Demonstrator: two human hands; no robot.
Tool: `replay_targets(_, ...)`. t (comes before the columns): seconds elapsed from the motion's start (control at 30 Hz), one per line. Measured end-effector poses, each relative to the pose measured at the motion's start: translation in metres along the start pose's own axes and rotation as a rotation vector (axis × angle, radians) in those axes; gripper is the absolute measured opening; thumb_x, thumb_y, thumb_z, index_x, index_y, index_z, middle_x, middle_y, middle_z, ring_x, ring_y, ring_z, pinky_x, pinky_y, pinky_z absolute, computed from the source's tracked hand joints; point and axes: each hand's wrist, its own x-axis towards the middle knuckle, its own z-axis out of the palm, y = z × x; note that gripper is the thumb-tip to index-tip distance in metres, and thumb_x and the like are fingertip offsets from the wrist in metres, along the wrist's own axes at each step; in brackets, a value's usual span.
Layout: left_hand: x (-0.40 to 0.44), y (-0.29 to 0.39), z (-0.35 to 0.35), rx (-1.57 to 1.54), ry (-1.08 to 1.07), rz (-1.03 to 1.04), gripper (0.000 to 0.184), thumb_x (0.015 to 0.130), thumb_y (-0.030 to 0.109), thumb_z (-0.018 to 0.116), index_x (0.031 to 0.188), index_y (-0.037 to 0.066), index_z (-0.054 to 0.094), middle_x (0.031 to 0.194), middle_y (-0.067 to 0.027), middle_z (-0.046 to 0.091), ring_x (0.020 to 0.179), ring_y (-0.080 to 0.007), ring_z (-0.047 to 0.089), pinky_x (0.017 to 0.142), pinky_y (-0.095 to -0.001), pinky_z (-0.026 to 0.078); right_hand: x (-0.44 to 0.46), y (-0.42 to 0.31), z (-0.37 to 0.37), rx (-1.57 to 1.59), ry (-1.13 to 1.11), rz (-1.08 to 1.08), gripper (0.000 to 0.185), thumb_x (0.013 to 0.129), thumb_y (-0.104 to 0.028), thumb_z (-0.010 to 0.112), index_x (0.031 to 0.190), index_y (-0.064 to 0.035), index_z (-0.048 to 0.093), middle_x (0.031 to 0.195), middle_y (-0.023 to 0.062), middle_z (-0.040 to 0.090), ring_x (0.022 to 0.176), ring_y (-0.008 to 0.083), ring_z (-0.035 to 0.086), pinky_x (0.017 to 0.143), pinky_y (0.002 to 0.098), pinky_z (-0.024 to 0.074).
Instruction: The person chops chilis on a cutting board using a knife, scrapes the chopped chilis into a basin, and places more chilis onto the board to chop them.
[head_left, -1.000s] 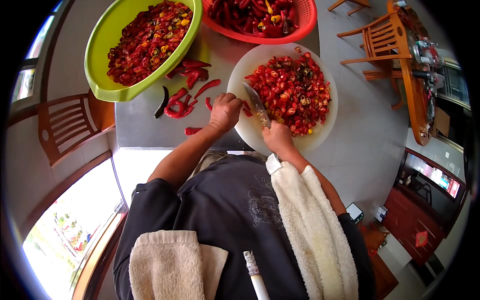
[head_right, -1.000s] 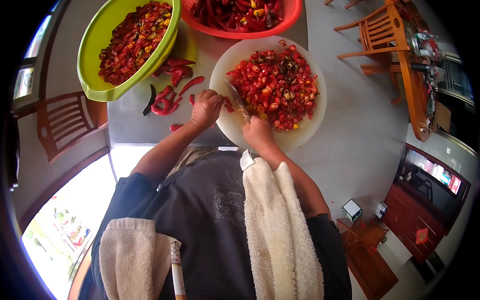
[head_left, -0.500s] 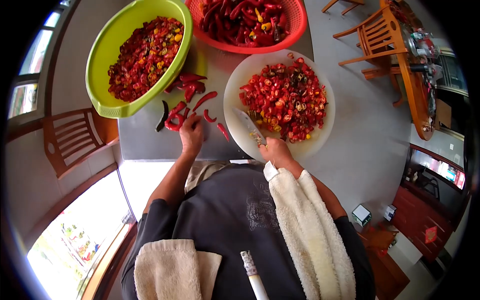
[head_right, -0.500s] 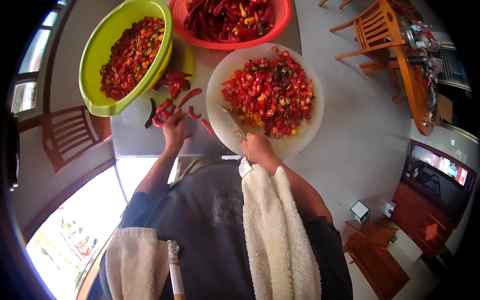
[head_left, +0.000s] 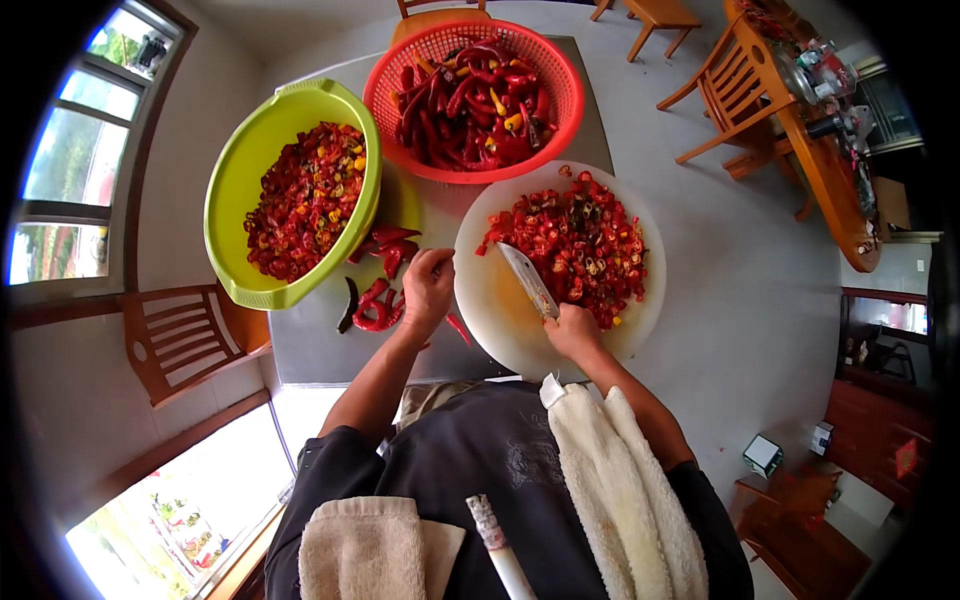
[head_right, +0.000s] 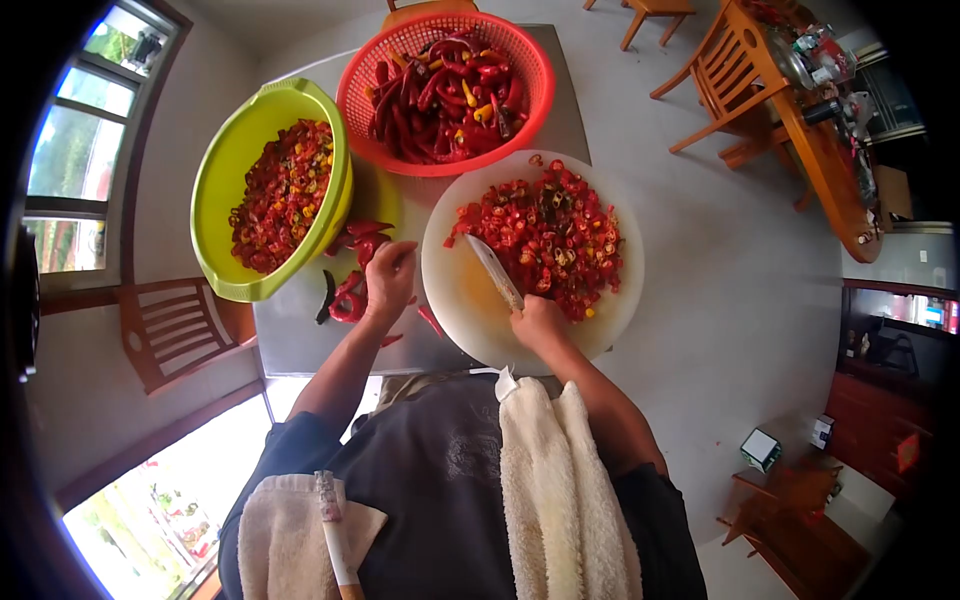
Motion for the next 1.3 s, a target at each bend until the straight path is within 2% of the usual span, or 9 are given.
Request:
replay_targets(0.1, 0.036, 0.032, -0.001, -0.068, -0.019, -0.09, 0.014, 0.08, 0.001, 0.06, 0.092, 0.0, 0.067, 0.08, -0.0118, 0.061, 0.067, -0.0207, 0.06, 0.063, -0.0298, 0.048, 0.003, 0.014, 0.003, 0.018, 0.064, -0.027, 0.027, 0.076, -0.024, 0.06, 0.08, 0.0027, 0.062, 0.078, 0.0261, 0.063, 0.077, 0.0431, 0.062, 0.073, 0.0504, 0.0487)
replay_targets(0.33, 0.151, 0.041, 0.038, 0.237, -0.179, 0.176, 0.025, 0.073, 0.01, 0.065, 0.096, 0.001, 0.066, 0.091, -0.0165, 0.062, 0.088, -0.032, 0.062, 0.079, -0.0398, 0.05, -0.001, 0.005, -0.014, -0.052, -0.043, 0.018, 0.028, 0.081, -0.024, 0.054, 0.086, 0.0006, 0.064, 0.085, 0.0259, 0.065, 0.084, 0.0413, 0.063, 0.078, 0.0501, 0.0492)
replay_targets(0.43, 0.191, 0.047, 0.064, 0.568, -0.517, 0.359, 0.061, 0.069, 0.011, 0.069, 0.127, 0.005, 0.052, 0.127, -0.0179, 0.051, 0.121, -0.0334, 0.047, 0.101, -0.0399, 0.041, -0.006, 0.007, -0.014, -0.036, -0.054, 0.025, 0.027, 0.082, -0.024, 0.053, 0.086, 0.001, 0.064, 0.085, 0.026, 0.065, 0.083, 0.0418, 0.063, 0.077, 0.0507, 0.0492)
replay_targets(0.47, 0.207, 0.037, 0.079, 0.66, -0.707, 0.366, 0.084, 0.067, 0.015, 0.074, 0.14, 0.005, 0.035, 0.141, -0.0209, 0.037, 0.133, -0.0369, 0.033, 0.109, -0.0403, 0.033, -0.008, 0.007, -0.014, -0.008, -0.044, 0.031, 0.027, 0.082, -0.023, 0.053, 0.085, 0.0012, 0.063, 0.082, 0.0258, 0.065, 0.081, 0.0421, 0.063, 0.076, 0.0511, 0.0494)
replay_targets(0.6, 0.246, 0.059, 0.109, 0.773, -0.983, 0.413, 0.105, 0.065, 0.023, 0.081, 0.147, 0.006, 0.018, 0.147, -0.0276, 0.025, 0.14, -0.0391, 0.021, 0.114, -0.0423, 0.026, -0.011, 0.011, -0.011, 0.035, 0.001, 0.021, 0.024, 0.082, -0.022, 0.053, 0.08, 0.0002, 0.062, 0.076, 0.0249, 0.064, 0.075, 0.0419, 0.064, 0.071, 0.0515, 0.0503)
replay_targets(0.8, 0.269, 0.048, 0.127, 1.027, -1.004, 0.551, 0.116, 0.057, 0.031, 0.085, 0.146, 0.0, 0.017, 0.148, -0.0261, 0.024, 0.14, -0.039, 0.02, 0.114, -0.0466, 0.022, -0.012, 0.006, -0.016, 0.037, 0.013, 0.044, 0.023, 0.081, -0.022, 0.054, 0.077, -0.0012, 0.063, 0.071, 0.0234, 0.064, 0.07, 0.0413, 0.064, 0.067, 0.0517, 0.0504)
replay_targets(1.03, 0.276, 0.015, 0.15, 0.953, -0.965, 0.688, 0.125, 0.053, 0.036, 0.087, 0.147, 0.002, 0.012, 0.152, -0.0238, 0.017, 0.143, -0.0364, 0.013, 0.115, -0.0496, 0.018, -0.009, 0.009, -0.011, 0.055, 0.012, 0.057, 0.025, 0.081, -0.024, 0.056, 0.074, -0.0002, 0.061, 0.068, 0.0235, 0.063, 0.068, 0.0417, 0.063, 0.066, 0.0512, 0.0498)
replay_targets(1.2, 0.274, 0.025, 0.161, 1.035, -1.034, 0.67, 0.102, 0.065, 0.038, 0.076, 0.148, 0.016, 0.021, 0.136, -0.0224, 0.037, 0.127, -0.0358, 0.038, 0.107, -0.0477, 0.031, -0.01, 0.008, -0.013, 0.055, -0.006, 0.056, 0.023, 0.082, -0.022, 0.055, 0.075, -0.0009, 0.062, 0.069, 0.0228, 0.063, 0.068, 0.041, 0.063, 0.065, 0.0508, 0.0505)
replay_targets(1.3, 0.288, 0.016, 0.154, 0.899, -1.084, 0.666, 0.097, 0.065, 0.038, 0.076, 0.146, 0.015, 0.028, 0.13, -0.0214, 0.042, 0.123, -0.0354, 0.041, 0.105, -0.0453, 0.033, -0.009, 0.008, -0.012, 0.05, -0.005, 0.064, 0.023, 0.082, -0.022, 0.055, 0.076, -0.0007, 0.061, 0.069, 0.0227, 0.063, 0.068, 0.0409, 0.063, 0.065, 0.0506, 0.0505)
